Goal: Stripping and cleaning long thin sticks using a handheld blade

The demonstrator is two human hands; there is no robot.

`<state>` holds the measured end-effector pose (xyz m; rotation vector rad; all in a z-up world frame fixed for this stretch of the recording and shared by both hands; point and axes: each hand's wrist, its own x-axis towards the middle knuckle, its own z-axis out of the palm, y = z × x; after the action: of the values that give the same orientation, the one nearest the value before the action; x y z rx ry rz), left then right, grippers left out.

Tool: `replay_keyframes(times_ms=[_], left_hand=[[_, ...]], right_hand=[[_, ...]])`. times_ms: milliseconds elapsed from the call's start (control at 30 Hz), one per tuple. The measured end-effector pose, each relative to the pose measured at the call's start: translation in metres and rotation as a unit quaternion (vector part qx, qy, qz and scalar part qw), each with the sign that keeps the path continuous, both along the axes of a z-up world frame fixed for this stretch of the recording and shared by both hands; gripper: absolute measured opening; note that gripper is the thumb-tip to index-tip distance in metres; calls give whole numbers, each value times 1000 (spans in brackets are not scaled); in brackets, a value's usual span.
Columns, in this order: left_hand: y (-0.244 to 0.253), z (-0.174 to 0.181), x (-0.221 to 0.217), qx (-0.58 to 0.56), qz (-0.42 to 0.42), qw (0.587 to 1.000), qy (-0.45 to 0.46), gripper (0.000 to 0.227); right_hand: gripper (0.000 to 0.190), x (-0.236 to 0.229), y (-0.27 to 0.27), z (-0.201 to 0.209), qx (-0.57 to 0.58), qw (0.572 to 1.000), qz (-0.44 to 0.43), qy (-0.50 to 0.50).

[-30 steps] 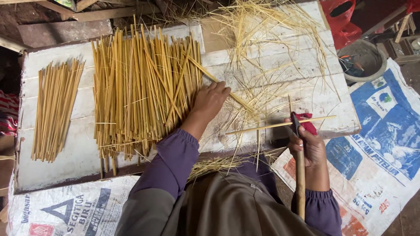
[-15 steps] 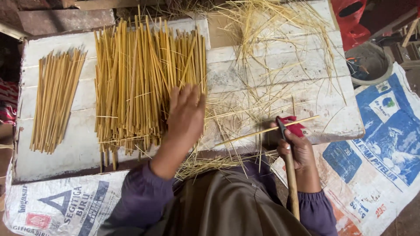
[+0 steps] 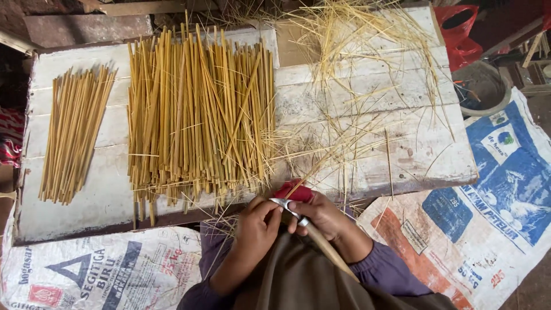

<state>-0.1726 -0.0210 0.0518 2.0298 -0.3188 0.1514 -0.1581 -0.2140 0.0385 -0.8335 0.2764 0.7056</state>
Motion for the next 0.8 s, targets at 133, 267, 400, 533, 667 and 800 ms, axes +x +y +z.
replay_keyframes(times_ms=[133,267,400,533,667,800], left_hand=[[23,-12,-15,10,0,1000,-3,9],[51,-1,-27,-60,-54,996,29,15],[57,1,-26,-65,5,977,204,29],[36,-5,-14,-81,-3,954,287,32],[48,-1,-25,-47,-15,948,315,29],[72,-16,-41,-48,-20,952,303,19]], right_hand=[[37,26,-30,8,-16,1000,14,18],[38,67,-98,39,-22,984,-173,-43],[51,71,-107,49,15,983,-100,-150],[63,14,0,28,61,997,18,52],[48,37,-38,22,0,1000,24,-15],[36,80,-134,20,5,978,-180,-107]])
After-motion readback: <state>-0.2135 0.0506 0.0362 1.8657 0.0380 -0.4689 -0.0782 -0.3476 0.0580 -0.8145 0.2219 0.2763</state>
